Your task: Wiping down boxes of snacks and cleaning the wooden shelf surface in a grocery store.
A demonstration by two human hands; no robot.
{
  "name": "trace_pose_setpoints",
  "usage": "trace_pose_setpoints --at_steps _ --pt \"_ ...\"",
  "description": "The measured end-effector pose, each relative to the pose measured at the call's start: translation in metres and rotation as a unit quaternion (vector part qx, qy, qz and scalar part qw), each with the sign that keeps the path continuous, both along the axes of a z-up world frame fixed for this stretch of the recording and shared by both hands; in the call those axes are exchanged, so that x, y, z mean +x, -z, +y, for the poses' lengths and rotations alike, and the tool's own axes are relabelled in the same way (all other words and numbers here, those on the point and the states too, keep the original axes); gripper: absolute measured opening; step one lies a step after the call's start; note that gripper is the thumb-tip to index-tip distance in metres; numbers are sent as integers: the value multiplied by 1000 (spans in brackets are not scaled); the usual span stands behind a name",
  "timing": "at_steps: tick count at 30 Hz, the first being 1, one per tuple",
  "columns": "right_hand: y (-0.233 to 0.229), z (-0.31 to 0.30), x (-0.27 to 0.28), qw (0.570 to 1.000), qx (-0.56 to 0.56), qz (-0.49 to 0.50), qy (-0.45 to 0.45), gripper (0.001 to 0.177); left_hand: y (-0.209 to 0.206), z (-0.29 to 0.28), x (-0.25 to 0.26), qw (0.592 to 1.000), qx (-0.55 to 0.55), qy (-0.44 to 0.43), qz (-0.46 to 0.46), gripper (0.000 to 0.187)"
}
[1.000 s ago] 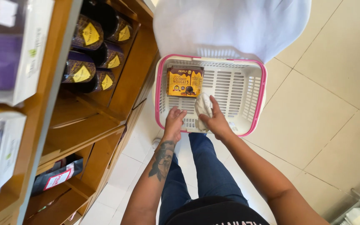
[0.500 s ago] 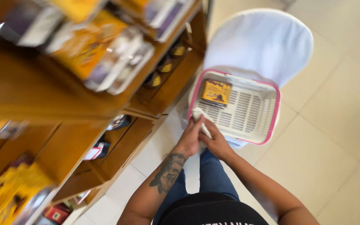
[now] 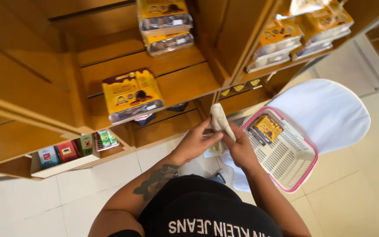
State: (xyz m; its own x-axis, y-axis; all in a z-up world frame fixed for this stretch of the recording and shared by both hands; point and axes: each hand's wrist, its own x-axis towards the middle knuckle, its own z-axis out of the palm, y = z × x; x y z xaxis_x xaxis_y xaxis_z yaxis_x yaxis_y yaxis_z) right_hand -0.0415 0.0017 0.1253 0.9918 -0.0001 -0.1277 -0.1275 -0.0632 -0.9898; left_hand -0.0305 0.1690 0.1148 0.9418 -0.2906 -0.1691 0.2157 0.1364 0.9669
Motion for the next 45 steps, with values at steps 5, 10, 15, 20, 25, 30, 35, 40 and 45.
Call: trace_pose_setpoints --at_steps 5,10,15,20,25,30,35,40,45 --pt "-51 67 23 990 -22 -125 -55 25 -67 70 -15 946 179 -136 -232 62" --pt "-73 131 55 937 -84 -307 -146 22 -98 137 -11 819 246 -313 -413 38" --pt "-58 161 73 972 -120 -103 -174 42 -67 183 7 858 306 -396 -117 83" --pt "-43 170 67 981 -65 -111 -145 46 -35 196 20 874 331 -355 -30 69" --pt "-24 170 61 985 -3 -142 -97 39 -55 191 17 898 304 -318 -23 57" --pt "-29 161 45 990 38 -131 -31 40 -38 171 21 906 3 -415 -82 78" --pt "-40 133 37 983 -26 -180 -7 43 -47 164 26 933 -98 -346 -8 86" --pt "-74 122 20 969 -31 -244 1 40 -80 150 18 948 -115 -298 8 74" --pt "-73 101 14 957 -48 -285 -8 41 -57 146 21 944 -189 -256 90 68"
